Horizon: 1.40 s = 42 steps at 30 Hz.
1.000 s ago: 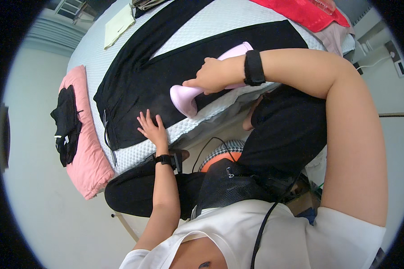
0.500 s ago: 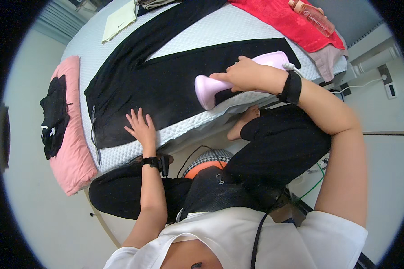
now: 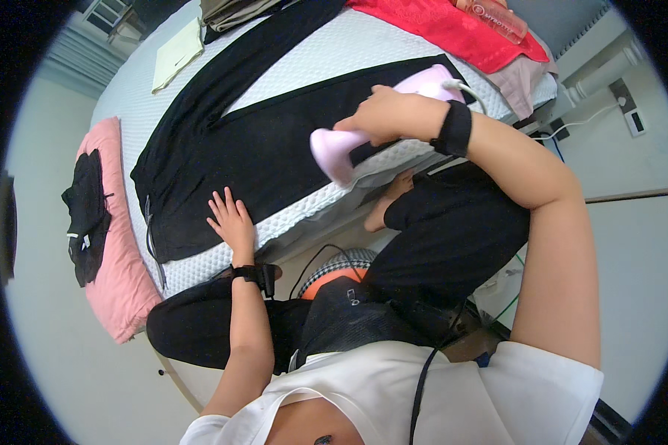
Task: The person is using a handheld steamer on a pair of black pants laid out on a bed.
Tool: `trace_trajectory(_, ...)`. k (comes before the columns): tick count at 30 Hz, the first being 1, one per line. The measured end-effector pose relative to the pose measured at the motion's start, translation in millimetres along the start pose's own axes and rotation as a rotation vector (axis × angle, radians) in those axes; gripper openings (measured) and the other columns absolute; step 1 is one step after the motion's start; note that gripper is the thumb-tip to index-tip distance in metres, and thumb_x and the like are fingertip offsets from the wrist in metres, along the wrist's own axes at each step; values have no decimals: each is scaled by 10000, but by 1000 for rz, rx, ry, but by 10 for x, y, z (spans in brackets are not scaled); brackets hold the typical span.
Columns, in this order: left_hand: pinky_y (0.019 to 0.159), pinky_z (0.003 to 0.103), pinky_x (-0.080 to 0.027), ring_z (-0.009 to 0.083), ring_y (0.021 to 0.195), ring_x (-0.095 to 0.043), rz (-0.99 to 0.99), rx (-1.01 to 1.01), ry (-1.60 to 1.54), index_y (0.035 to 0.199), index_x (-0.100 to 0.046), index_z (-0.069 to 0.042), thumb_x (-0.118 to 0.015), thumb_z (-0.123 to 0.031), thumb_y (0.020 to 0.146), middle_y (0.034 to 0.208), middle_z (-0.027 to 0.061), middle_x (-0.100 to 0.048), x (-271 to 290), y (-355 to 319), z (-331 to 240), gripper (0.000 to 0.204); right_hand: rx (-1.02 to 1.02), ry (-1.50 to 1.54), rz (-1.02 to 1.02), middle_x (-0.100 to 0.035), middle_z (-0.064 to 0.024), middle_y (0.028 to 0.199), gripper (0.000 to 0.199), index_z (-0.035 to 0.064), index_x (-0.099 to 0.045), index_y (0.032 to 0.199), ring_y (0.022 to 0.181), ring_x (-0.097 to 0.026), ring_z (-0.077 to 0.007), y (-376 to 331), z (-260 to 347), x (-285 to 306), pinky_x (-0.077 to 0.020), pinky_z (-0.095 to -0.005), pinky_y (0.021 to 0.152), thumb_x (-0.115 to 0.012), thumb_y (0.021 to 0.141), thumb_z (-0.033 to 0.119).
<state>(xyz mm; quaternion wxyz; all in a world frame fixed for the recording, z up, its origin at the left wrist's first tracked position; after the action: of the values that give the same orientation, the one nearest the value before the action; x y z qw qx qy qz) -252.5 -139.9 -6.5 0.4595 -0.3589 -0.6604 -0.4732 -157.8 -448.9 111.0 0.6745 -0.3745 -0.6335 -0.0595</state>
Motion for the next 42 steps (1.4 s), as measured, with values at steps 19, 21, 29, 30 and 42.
trace_trajectory(19, 1068, 525, -106, 262, 1362, -169, 87, -218, 5, 1388, -317, -162, -316, -313, 947, 1461, 69, -241, -187, 125, -582, 466, -69, 120, -59, -661, -58, 883, 687, 300, -419, 1314, 871, -618, -247, -183, -336, -27, -375, -420, 825, -697, 697, 180)
trace_trajectory(21, 1070, 522, -101, 260, 1362, -167, 83, -215, 11, 1389, -314, -164, -315, -307, 947, 1463, 67, -239, -192, 128, -614, 465, -124, 148, -66, -662, -53, 859, 705, 312, -432, 1301, 848, -624, -240, -326, -546, -148, -388, -395, 785, -701, 668, 157)
trace_trajectory(29, 1064, 523, -132, 266, 1353, -199, 14, -219, -2, 1361, -359, -139, -381, -272, 920, 1444, 81, -278, -130, 118, -628, 461, -246, 152, 27, -657, -71, 845, 730, 308, -429, 1297, 808, -627, -261, -728, -885, -245, -420, -379, 741, -719, 644, 155)
trace_trajectory(30, 1067, 519, -124, 266, 1354, -196, 9, -212, -7, 1358, -362, -128, -376, -256, 920, 1442, 85, -281, -113, 116, -634, 457, -247, 147, 27, -657, -71, 845, 730, 308, -429, 1297, 808, -627, -261, -709, -885, -238, -420, -379, 741, -719, 644, 155)
trace_trajectory(42, 1048, 552, -145, 308, 1348, -199, -148, -71, 26, 1332, -391, -112, -420, -232, 895, 1421, 103, -312, 101, 247, -276, 454, 63, 301, -170, -639, -128, 881, 529, 126, -398, 1187, 855, -609, -325, 370, -244, 310, -446, -423, 755, -667, 748, 247)
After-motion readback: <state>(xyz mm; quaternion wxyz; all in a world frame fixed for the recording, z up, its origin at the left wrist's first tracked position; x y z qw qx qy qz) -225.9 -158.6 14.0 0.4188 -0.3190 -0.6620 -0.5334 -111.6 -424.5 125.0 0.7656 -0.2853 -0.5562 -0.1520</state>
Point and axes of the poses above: each hand's wrist, its own y-axis towards the middle knuckle, its own x-axis out of the back of the hand, z = x × y, the point moved 8 cm from there along y, towards the middle knuckle
